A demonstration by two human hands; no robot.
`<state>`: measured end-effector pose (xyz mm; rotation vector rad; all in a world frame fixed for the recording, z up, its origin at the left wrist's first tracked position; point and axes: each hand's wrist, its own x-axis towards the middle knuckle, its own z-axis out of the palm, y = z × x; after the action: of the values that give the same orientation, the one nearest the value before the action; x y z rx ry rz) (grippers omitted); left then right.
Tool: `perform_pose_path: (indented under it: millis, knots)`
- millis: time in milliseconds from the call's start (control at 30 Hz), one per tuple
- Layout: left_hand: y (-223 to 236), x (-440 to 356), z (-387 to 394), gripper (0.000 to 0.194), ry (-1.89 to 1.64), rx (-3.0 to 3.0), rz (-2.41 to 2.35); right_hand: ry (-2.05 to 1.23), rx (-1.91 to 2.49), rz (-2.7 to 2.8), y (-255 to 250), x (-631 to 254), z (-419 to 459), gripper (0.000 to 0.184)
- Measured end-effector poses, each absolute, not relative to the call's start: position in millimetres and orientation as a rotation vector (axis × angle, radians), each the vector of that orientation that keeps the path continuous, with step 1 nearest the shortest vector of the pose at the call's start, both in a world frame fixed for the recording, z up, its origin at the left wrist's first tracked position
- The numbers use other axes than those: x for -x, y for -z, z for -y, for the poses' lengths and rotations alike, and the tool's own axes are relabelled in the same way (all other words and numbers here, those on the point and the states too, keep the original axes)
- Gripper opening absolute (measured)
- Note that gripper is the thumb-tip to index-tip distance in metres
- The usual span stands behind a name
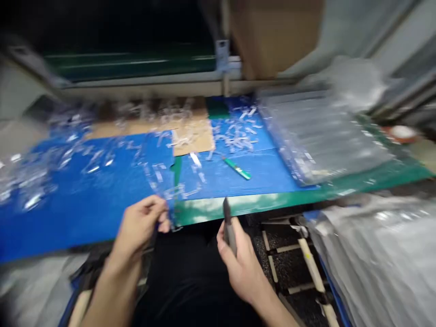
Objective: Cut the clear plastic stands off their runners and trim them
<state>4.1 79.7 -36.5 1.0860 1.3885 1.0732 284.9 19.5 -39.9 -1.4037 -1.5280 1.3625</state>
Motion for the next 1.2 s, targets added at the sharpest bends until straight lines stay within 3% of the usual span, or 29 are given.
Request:
perform_pose_path:
  millis: [133,233,433,600,800,1200]
  knots:
    - [56.5,-4.7,-47.2,0.058,-1.068,-0.95,-1.307,-1.843,1.325,1.58,39.1,-255.9,12.8,0.017]
    - [54.9,-10.1,-39.6,0.053,-1.039,-0.925,-1.212,-1.96,1.342,1.653,36.7,-246.7,7.5,0.018]
    - [41.6,-5.7,-35.8,0.049,-1.036,-0.912,-1.127,-1.944,1.386,1.722,29.9,-240.2,2.1,0.018]
    - [38.0,-4.4,-34.9,0.048,-1.014,-0.913,-1.077,-1.931,1.382,1.733,26.5,-235.0,0.9,0.008]
    - [40.2,-1.0,-32.2,0.044,-1.0,-0.874,-1.015,-1.947,1.361,1.77,24.3,-233.8,-4.5,0.013]
    - [36.1,1.2,-35.9,0.05,-0.929,-0.834,-1.015,-2.031,1.269,1.681,21.3,-232.1,-10.8,0.007]
